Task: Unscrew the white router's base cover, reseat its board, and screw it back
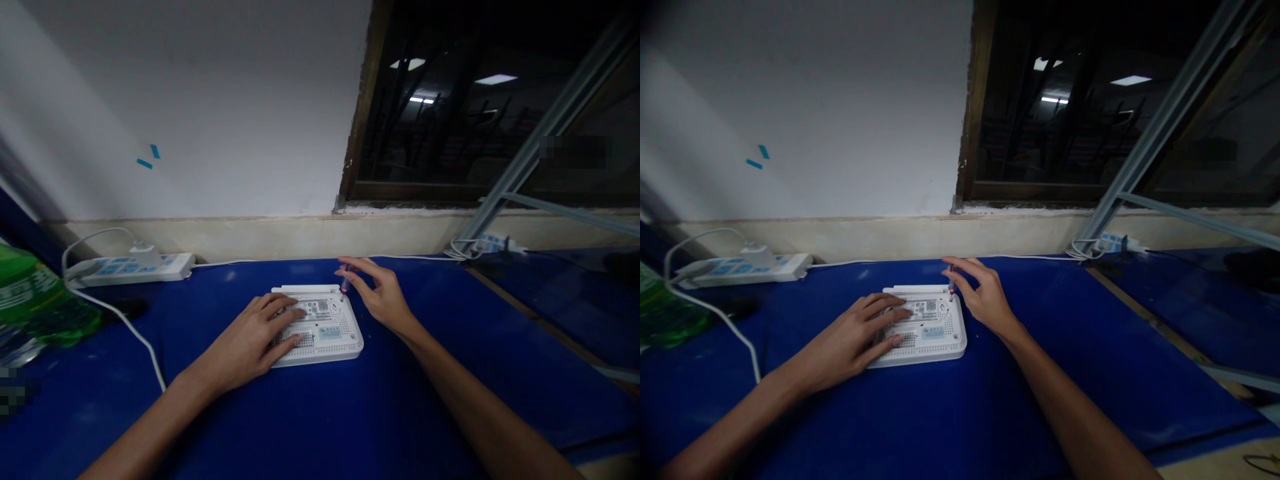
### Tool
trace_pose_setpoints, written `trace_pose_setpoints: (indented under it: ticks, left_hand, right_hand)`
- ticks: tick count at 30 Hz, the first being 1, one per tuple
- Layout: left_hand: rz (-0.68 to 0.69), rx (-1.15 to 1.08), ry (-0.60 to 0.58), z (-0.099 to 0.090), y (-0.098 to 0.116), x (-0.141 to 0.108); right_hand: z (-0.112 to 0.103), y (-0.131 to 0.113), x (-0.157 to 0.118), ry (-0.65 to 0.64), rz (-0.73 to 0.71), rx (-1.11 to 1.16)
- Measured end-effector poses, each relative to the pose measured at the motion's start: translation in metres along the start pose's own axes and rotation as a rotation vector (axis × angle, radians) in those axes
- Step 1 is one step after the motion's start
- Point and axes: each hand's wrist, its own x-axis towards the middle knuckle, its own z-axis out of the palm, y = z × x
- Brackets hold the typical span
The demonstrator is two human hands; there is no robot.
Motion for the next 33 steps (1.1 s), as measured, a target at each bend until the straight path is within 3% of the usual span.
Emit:
trace_pose_setpoints:
  ticks: [5,10,17,24,29,33]
  left_hand:
    - [0.009,-0.002,0.017,0.0005,-0.0005,-0.0010]
    - [0.005,0.003,0.006,0.0009,-0.0010,-0.0008]
    - [0.006,0.004,0.013,0.0003,-0.0014,-0.0008]
    - [0.015,-0.012,0.019,0.0000,-0.0006,-0.0012]
    - [0.014,-0.019,0.037,0.0003,-0.0012,-0.0005]
    - [0.013,-0.004,0.014,-0.0005,-0.0003,-0.0002]
  right_hand:
    - [-0.0015,-0.0038,0.0013,0.037,-0.048,-0.169]
    - [0.0015,-0.0058,0.0002,-0.085,-0.018,-0.028]
    - [-0.0007,-0.0010,0.0010,0.034,-0.070,-0.202]
    - [-0.0036,-0.0047,-0.0001,-0.117,-0.031,-0.065]
    - [-0.0048,0.0014,0.0015,0.002,-0.038,-0.144]
    - [0.0010,-0.0061,0.0003,-0.001,-0.055,-0.192]
